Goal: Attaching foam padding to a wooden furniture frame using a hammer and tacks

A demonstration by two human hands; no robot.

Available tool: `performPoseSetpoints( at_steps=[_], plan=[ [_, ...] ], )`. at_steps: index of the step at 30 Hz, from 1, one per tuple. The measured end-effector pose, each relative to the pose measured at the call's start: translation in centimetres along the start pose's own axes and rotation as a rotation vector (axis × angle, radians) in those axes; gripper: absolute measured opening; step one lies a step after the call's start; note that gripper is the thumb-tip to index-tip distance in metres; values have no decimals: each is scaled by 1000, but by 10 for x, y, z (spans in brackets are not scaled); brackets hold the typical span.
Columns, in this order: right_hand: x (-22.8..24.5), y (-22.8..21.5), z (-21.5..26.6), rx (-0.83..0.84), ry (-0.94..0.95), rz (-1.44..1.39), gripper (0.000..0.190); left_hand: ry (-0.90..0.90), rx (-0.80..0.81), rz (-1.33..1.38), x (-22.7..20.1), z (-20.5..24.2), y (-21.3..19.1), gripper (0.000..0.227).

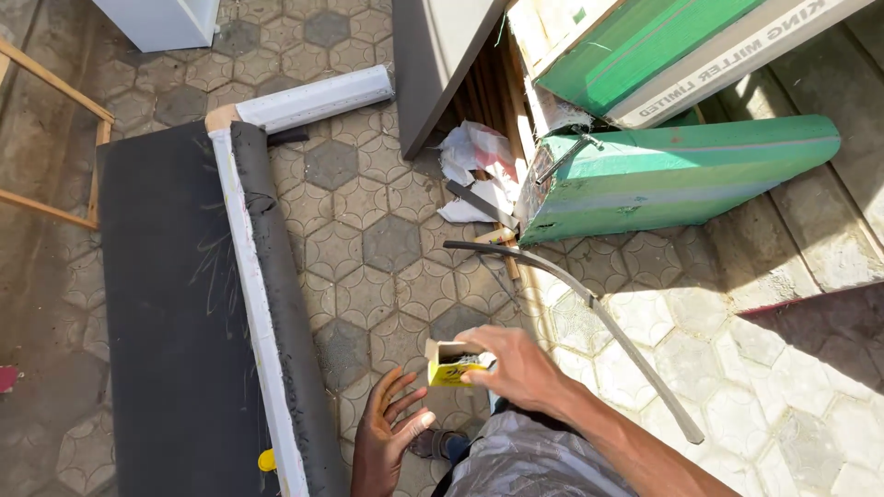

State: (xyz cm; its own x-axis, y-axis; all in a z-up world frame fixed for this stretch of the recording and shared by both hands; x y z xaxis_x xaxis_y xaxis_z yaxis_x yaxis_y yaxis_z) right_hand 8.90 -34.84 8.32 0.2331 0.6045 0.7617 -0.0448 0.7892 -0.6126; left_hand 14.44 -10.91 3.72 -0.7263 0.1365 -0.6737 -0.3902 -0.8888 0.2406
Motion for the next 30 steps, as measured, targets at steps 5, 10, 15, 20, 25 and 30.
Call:
performPoseSetpoints(
  at_steps=[5,10,15,20,25,30],
  plan=[
    [-85,-79,-21,-240,247,54,58,-21,-130,125,15,-41,6,65],
    [-202,-150,-49,-386,377,166,50,33,-151,182,92,-127,-12,47],
    [-352,-214,-81,-471,388,224,50,-6,-253,-13,69,-183,54,27],
    [-529,-268,-143,-547,509,246,48,-6,-244,-7,5,-203,156,29],
    [-615,-308,-198,-654,521,156,44,-56,-303,-33,-2,-201,210,17],
    [-644,-316,-229,-704,475,213,44,-183,-435,-25,55,-190,179,18]
  ],
)
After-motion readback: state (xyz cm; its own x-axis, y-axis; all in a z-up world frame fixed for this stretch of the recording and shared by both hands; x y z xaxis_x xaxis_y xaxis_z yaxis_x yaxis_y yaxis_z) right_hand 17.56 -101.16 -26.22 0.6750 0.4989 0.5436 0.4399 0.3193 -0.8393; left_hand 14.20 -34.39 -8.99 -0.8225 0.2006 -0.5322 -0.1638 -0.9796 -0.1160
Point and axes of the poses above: each hand's wrist, its own z-axis away from the middle knuckle, its own y-axis out of the palm, x = y × z, the point moved 2 cm from there along -z, towards the middle knuckle, and after that the axes turned 7 degrees about -y, right-handed, at the moved point
